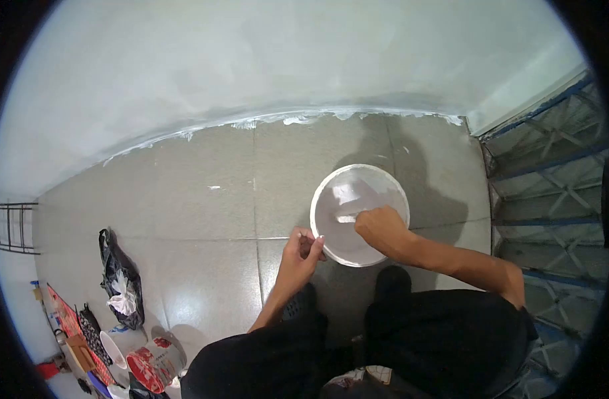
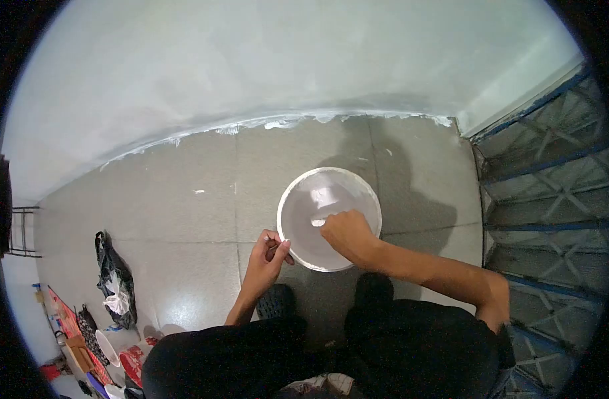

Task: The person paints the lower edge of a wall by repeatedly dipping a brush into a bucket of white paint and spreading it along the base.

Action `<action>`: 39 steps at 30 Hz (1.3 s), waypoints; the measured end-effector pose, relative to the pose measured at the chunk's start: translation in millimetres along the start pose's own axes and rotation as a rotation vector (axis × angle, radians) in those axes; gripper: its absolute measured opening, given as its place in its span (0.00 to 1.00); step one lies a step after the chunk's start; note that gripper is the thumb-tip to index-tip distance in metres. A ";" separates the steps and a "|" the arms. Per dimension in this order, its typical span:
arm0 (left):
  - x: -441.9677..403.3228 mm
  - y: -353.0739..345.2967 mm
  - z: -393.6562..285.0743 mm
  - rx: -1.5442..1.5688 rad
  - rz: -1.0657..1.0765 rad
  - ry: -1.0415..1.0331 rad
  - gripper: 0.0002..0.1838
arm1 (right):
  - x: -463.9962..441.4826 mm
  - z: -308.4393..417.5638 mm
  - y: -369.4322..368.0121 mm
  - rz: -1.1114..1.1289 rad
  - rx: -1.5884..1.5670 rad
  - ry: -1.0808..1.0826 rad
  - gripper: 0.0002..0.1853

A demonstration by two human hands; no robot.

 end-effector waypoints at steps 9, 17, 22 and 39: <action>-1.0 3.8 0.5 0.029 0.053 0.038 0.08 | 16.5 -2.7 29.9 0.078 -0.068 -0.034 0.05; -1.1 3.2 2.8 0.061 0.050 0.012 0.07 | 0.6 -8.4 18.6 -0.094 -0.021 -0.132 0.04; -0.4 1.5 -5.3 -0.014 0.036 0.038 0.07 | -3.7 -18.2 2.9 -0.191 0.010 -0.100 0.04; -1.4 2.2 0.1 -0.014 0.024 -0.005 0.07 | 8.1 -3.8 11.5 -0.265 -0.013 0.011 0.03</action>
Point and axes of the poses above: each hand's wrist, its own x-axis away from the middle knuckle, its own y-axis out of the back of the hand, z = x × y, the point moved 2 cm from there along -x, towards the middle knuckle, and after that the axes turned 4 degrees about -x, right-handed, at the moved point
